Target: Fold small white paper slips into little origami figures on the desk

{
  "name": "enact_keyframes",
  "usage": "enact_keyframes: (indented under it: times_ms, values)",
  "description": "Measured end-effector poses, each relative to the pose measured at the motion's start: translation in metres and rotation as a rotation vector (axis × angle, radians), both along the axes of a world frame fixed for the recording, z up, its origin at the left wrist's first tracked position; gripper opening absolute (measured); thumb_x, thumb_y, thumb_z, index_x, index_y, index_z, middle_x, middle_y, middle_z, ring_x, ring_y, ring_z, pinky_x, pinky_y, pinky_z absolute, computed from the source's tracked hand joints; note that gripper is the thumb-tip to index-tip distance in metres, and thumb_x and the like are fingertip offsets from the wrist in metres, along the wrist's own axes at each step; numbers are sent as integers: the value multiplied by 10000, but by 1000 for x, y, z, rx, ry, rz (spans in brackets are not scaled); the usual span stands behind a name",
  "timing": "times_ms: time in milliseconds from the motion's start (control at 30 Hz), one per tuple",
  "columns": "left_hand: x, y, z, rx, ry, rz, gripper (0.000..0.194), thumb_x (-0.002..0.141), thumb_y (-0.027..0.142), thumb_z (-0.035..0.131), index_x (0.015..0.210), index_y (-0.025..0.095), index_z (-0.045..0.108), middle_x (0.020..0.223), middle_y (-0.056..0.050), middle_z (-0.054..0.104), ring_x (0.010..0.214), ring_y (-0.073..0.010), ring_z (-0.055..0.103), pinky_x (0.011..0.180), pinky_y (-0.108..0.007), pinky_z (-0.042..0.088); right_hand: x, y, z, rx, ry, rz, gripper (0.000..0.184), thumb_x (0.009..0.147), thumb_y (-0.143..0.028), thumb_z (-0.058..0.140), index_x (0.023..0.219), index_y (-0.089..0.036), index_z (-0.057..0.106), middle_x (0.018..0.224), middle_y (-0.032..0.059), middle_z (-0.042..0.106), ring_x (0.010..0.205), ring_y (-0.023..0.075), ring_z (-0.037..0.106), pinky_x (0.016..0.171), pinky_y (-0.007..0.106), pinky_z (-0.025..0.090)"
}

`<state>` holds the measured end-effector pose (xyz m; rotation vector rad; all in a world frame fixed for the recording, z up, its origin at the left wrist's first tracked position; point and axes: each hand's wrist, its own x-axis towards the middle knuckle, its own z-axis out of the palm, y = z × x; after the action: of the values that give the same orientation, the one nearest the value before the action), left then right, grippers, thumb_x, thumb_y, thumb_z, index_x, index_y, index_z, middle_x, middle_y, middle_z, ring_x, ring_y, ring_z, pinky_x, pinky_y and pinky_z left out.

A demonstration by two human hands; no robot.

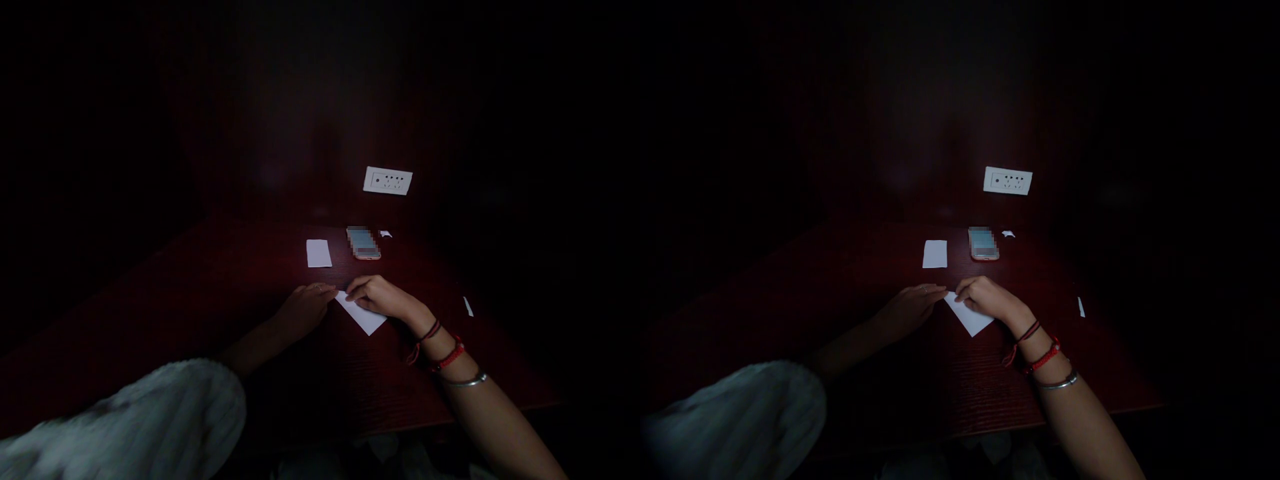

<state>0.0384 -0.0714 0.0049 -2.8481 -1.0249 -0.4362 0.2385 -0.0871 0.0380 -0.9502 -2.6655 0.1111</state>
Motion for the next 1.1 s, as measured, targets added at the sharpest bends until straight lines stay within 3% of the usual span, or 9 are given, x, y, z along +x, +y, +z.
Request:
enact_keyframes:
  times_ms: [167,667,800,933,1100]
  values:
    - [0,-2,2,16,62,20,356,781,129,337,1107,225,444,1189,11,435,1074,-190,388,828,-342,340,0,1,0,-2,3,0,245,705,-41,450,857,-124,624,894,66,591,817,120,543,746,233,429]
    - [-1,-5,0,2,81,36,408,803,165,294,1211,187,301,1283,-33,300,1168,-222,255,835,-364,338,-2,1,2,1,-22,-23,247,709,-53,454,878,-125,619,909,65,582,824,127,539,756,238,424]
    - [-1,-9,2,35,24,113,443,796,196,310,1232,140,259,1286,-64,290,1172,-225,248,847,-358,337,-1,1,2,-1,-22,-27,248,698,-49,467,880,-125,618,910,66,585,830,125,539,771,237,420]
    - [0,-12,5,49,12,184,439,787,228,334,1212,122,296,1271,-79,314,1165,-233,262,837,-364,351,-1,1,1,-6,-17,-26,248,691,-47,475,880,-122,617,903,70,590,835,125,539,772,233,420]
    - [-1,-10,3,69,15,140,411,795,219,329,1203,170,317,1277,-53,306,1169,-224,256,846,-363,335,-1,3,0,0,-21,-17,242,689,-46,474,866,-122,621,894,72,594,830,131,540,764,247,424]
